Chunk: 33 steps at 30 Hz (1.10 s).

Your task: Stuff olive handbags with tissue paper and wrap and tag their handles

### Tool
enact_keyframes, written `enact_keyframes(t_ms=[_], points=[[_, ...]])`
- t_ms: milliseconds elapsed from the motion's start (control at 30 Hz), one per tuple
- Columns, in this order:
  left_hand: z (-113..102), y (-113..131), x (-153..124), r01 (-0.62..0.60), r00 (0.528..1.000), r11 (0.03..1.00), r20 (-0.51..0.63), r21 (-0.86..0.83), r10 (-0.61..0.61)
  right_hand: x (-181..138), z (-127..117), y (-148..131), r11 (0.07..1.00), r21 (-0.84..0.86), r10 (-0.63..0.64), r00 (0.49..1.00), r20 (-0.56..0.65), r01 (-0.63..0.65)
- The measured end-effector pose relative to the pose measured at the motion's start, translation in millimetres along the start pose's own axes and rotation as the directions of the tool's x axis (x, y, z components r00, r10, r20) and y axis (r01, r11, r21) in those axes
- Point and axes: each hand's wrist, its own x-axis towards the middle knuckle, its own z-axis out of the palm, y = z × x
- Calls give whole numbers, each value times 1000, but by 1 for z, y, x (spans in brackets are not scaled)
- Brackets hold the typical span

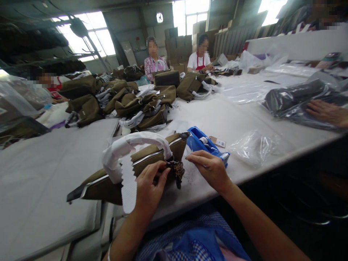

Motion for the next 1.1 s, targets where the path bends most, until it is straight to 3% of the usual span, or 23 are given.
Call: enact_keyframes(t_ms=[233,533,933,1100], points=[[-1,0,2,-14,1000,1000,-9,-15,14,1,4,-1,1000,1,-17,999,36,17],[-1,-1,1,-21,1000,999,-22,-40,20,1,3,-8,987,-139,-69,996,54,76],[9,-4,-10,-34,998,998,-56,45,37,-1,16,-16,996,-60,-59,997,57,62],[12,6,-15,25,1000,993,-19,116,-23,-6,20,-6,999,-23,-31,994,109,33]])
